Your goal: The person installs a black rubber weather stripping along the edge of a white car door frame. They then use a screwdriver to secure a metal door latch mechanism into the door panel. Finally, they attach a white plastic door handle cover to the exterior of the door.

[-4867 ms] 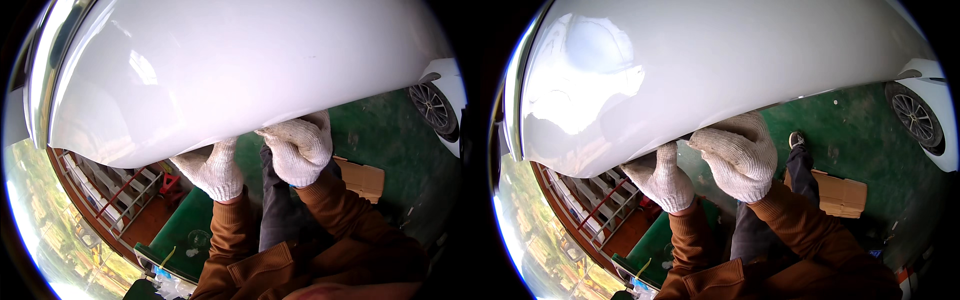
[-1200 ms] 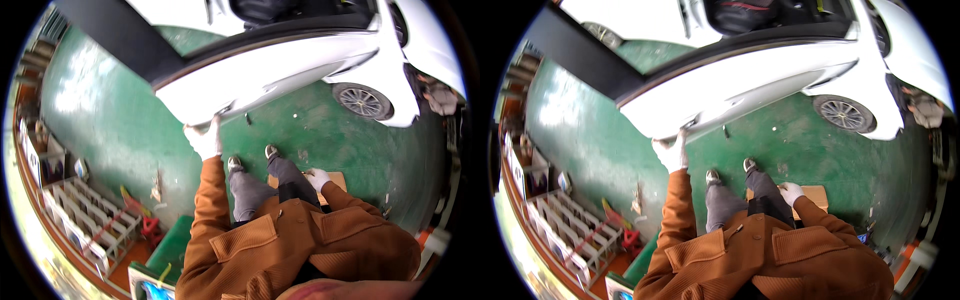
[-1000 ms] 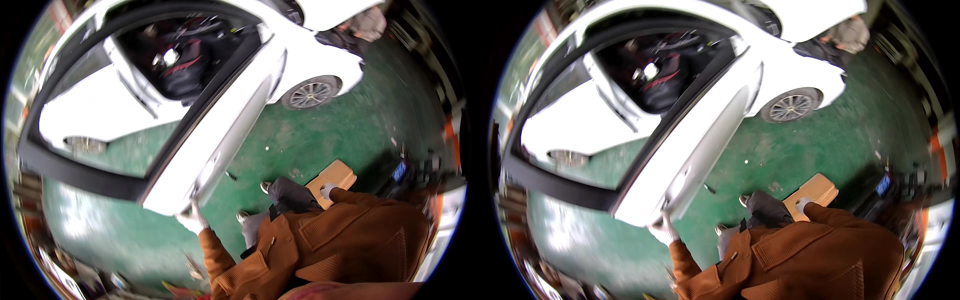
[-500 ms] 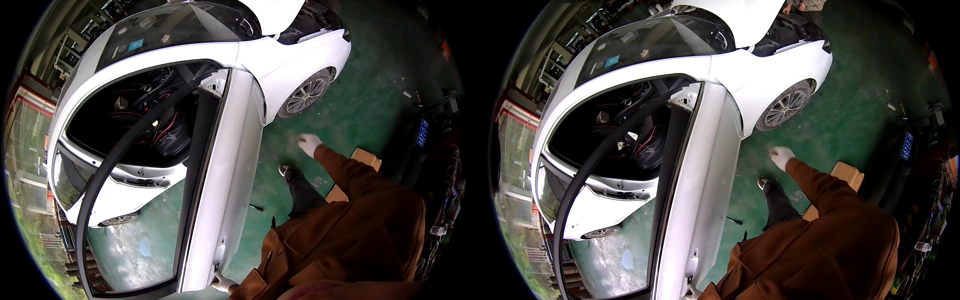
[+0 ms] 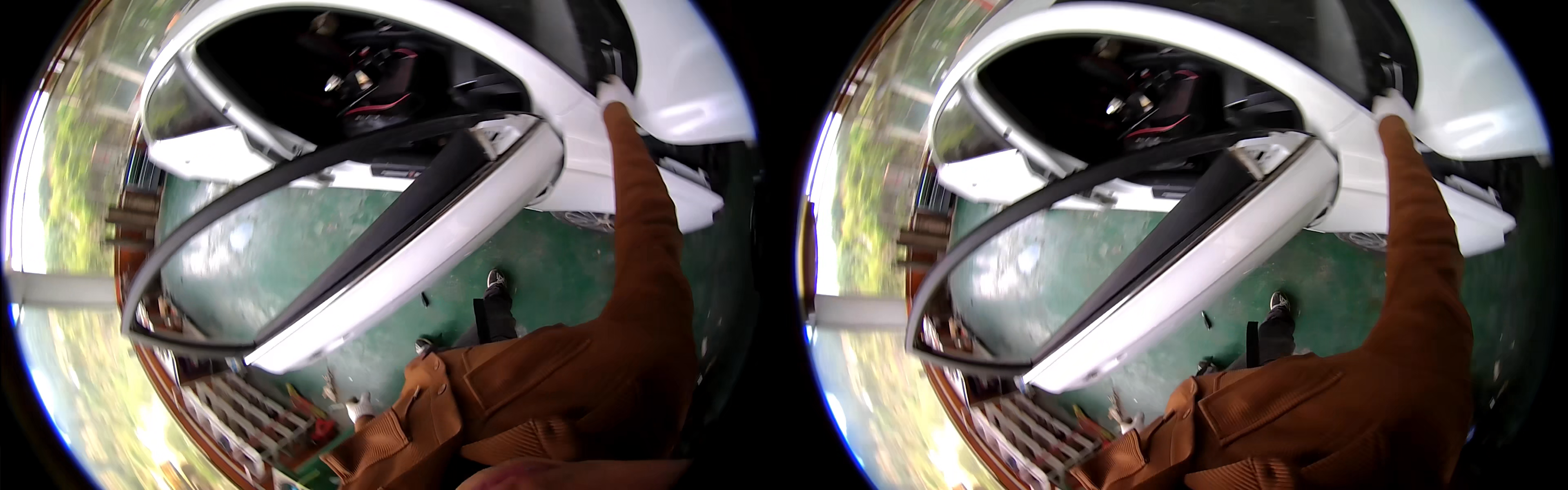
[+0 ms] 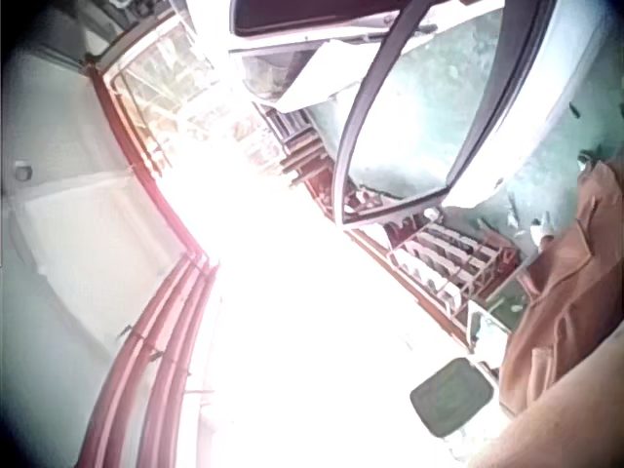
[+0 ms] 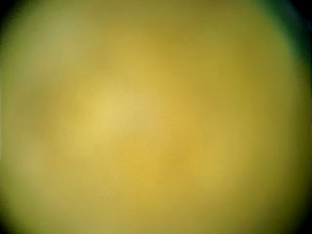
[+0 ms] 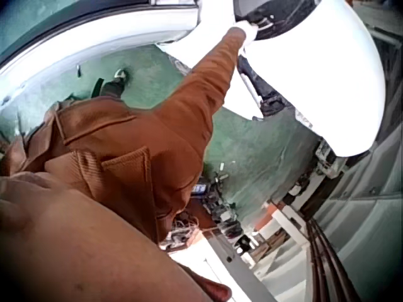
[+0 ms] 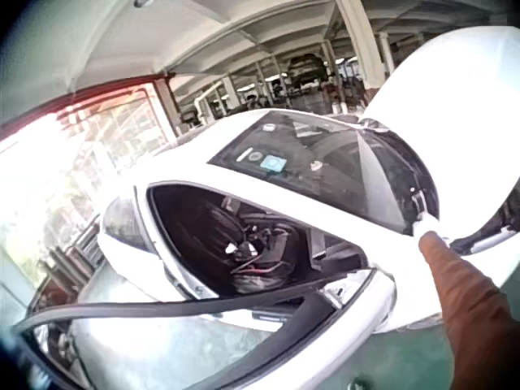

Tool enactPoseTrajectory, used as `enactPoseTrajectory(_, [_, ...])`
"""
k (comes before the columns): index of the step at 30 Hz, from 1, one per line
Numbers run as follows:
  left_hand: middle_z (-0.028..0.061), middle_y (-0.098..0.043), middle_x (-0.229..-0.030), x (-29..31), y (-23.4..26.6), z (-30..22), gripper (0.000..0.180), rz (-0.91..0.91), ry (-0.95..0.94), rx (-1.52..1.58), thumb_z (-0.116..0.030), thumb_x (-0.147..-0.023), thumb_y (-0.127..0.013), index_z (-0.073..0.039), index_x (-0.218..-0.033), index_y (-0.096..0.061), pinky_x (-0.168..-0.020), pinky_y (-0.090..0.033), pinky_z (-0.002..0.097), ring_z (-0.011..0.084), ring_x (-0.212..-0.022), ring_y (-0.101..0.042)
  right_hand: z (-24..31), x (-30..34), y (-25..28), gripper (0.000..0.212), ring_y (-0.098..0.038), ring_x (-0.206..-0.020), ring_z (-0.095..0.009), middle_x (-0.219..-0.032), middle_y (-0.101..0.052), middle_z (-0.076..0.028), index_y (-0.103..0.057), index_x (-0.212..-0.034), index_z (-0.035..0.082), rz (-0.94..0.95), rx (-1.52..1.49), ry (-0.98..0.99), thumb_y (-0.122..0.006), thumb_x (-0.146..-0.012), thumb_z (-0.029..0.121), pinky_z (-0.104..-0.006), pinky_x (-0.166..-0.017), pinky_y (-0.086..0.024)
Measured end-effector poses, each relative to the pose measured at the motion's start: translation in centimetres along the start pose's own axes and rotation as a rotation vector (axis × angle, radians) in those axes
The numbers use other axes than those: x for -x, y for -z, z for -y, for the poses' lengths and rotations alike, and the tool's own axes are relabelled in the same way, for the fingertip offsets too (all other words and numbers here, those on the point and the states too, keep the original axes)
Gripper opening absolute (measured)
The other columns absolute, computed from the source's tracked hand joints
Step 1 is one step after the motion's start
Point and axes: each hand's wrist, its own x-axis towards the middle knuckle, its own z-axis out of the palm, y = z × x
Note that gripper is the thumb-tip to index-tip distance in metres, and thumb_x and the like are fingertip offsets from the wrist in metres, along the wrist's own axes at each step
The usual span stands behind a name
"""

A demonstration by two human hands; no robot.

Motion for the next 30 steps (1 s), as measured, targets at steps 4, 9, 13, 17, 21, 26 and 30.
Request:
enactPoseTrajectory(4, [0.0278, -0.074, -0.117, 0.8, -1.7, 3.3, 0.072, 0.003, 0.041, 0.121, -0.042, -0.081, -0.083, 0.011, -0.126, -0.064, -0.095, -0.056, 0.0460, 0.0405, -0.105, -0.073, -2.0, -4.3, -0.2, 0.038, -0.066, -0.081, -0.026, -0.088, -0.072, -0.014, -0.076, -0.109, 0.000, -0.054, -1.091, -0.304, -0.060, -0.099, 0.032, -0.0394, -0.079, -0.052])
enactPoseTrajectory(9, [0.0222, -0.076, -0.115, 0.1, -0.4, -1.6, 0.061, 0.173, -0.001, 0.409, -0.042, -0.092, -0.079, 0.008, -0.125, -0.069, -0.093, -0.057, 0.0385, 0.0273, -0.103, -0.073, -2.1, 9.9, 10.5, 0.038, -0.056, -0.068, -0.015, -0.098, -0.075, -0.015, -0.062, -0.135, 0.000, 0.054, -1.319, 0.041, -0.061, -0.105, 0.023, -0.0253, -0.064, -0.048])
enactPoseTrajectory(13, [0.0199, -0.070, -0.128, 0.8, 2.9, -9.0, 0.071, 0.593, -0.198, 0.810, -0.046, -0.095, -0.079, 0.007, -0.139, -0.060, -0.089, -0.059, 0.0338, 0.0205, -0.098, -0.071, 2.7, 32.8, 15.2, 0.045, -0.044, -0.058, -0.010, -0.083, -0.064, -0.007, -0.062, -0.138, 0.001, 0.719, -1.564, 0.069, -0.066, -0.104, 0.029, -0.0239, -0.048, -0.033])
enactPoseTrajectory(17, [0.0252, -0.056, -0.151, -1.3, 6.4, -11.6, 0.092, 1.215, -0.472, 1.108, -0.051, -0.093, -0.081, 0.002, -0.158, -0.042, -0.085, -0.060, 0.0357, 0.0227, -0.096, -0.071, 10.2, 56.9, 13.2, 0.028, -0.042, -0.046, -0.010, -0.063, -0.056, -0.001, -0.072, -0.118, 0.004, 1.406, -1.226, 0.200, -0.061, -0.099, 0.021, -0.0263, -0.040, -0.030])
enactPoseTrajectory(21, [0.0218, -0.064, -0.138, -5.2, 7.9, -7.8, 0.073, 1.319, -0.298, 1.244, -0.035, -0.095, -0.081, -0.007, -0.153, -0.049, -0.066, -0.054, 0.0300, 0.0160, -0.077, -0.066, 16.9, 74.4, 9.3, 0.030, -0.053, -0.054, -0.006, -0.070, -0.066, 0.001, -0.078, -0.111, 0.005, 1.744, -0.689, 0.240, -0.059, -0.102, 0.027, -0.0219, -0.049, -0.043])
enactPoseTrajectory(26, [0.0071, -0.072, -0.107, -10.0, 8.3, -3.3, 0.023, 1.079, 0.043, 1.332, -0.012, -0.104, -0.067, -0.016, -0.126, -0.063, -0.054, -0.038, 0.0246, 0.0090, -0.056, -0.045, 21.4, 85.5, 2.5, 0.020, -0.056, -0.056, -0.008, -0.078, -0.067, -0.001, -0.075, -0.120, 0.011, 1.592, -0.769, -0.455, -0.071, -0.103, 0.022, -0.0241, -0.046, -0.042])
enactPoseTrajectory(30, [0.0033, -0.070, -0.103, -11.6, 7.3, -2.7, 0.017, 1.017, 0.097, 1.440, -0.013, -0.104, -0.066, -0.017, -0.120, -0.061, -0.054, -0.035, 0.0253, 0.0084, -0.056, -0.043, 22.6, 88.8, -0.9, 0.014, -0.056, -0.060, -0.008, -0.078, -0.065, -0.001, -0.072, -0.112, 0.009, 1.575, -0.849, -0.569, -0.073, -0.102, 0.019, -0.0228, -0.049, -0.043])
